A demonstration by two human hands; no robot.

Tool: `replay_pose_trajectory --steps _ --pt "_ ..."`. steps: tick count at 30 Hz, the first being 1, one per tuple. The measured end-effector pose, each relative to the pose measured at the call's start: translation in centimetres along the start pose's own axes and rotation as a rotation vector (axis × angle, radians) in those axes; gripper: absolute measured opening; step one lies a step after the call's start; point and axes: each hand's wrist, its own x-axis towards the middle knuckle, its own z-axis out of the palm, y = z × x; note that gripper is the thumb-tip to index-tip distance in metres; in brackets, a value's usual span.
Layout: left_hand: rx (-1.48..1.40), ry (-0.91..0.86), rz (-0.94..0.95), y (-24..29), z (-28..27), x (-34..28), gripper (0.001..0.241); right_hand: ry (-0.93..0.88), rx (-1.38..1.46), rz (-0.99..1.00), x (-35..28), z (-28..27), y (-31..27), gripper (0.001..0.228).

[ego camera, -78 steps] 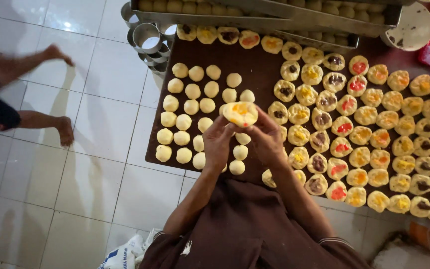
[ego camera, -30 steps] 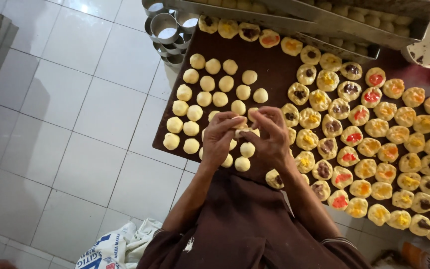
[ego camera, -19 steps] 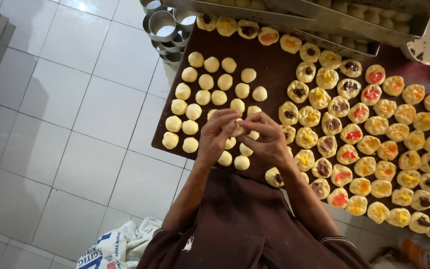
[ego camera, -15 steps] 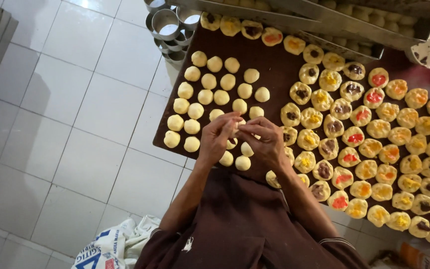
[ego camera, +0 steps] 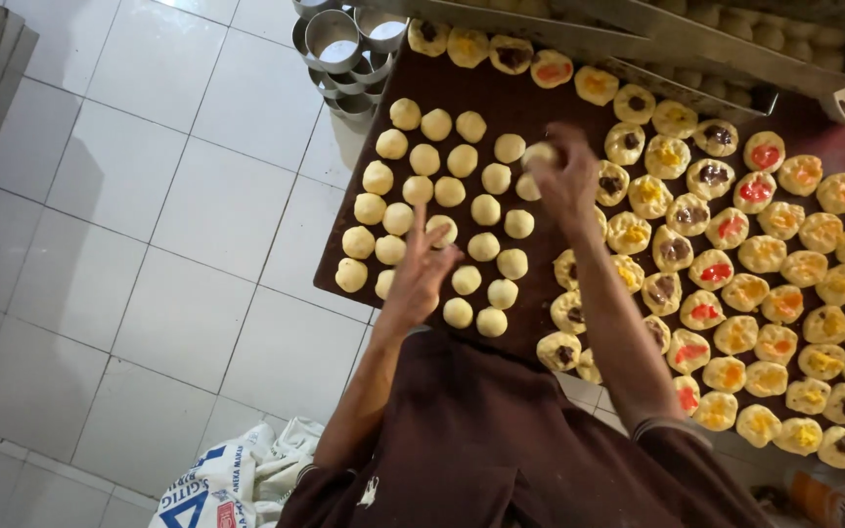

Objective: Preparing and filling small dough balls for baking in a bakery kitchen.

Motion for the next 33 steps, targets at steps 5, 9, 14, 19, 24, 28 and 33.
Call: replay_pose_trajectory --steps 5,9,14,19,24,28,33 --pt "0.167 0.045 0.049 0.2 -2.9 4.4 0.046 0.062 -0.356 0.058 2.7 0.6 2.1 0.045" --pt "0.288 0.084 0.070 -1.0 -5.0 9.0 0.048 0.047 -0.495 -0.013 -0.3 -2.1 -3.1 0.055" --pt "0.536 0.126 0.179 -11.2 -6.9 24.8 0.035 0.156 -0.160 -0.028 -7.3 -7.7 -5.1 0.053" --pt "0.854 0.192 0.312 -17.6 -3.8 35.4 0.064 0.189 -0.014 0.193 -14.8 -13.3 -5.0 0.038" --pt "0.768 0.259 0.144 -12.5 -0.7 34.7 0.046 0.299 0.065 0.380 -19.2 -15.1 -5.0 0.037" --pt "0.899 0.457 0.367 -12.0 0.6 33.4 0.028 0.301 -0.049 0.369 -20.4 -14.4 -4.2 0.039" --pt "0.654 0.388 0.393 -13.4 -1.0 33.4 0.035 0.196 -0.079 0.363 -19.5 -13.4 -4.3 0.037"
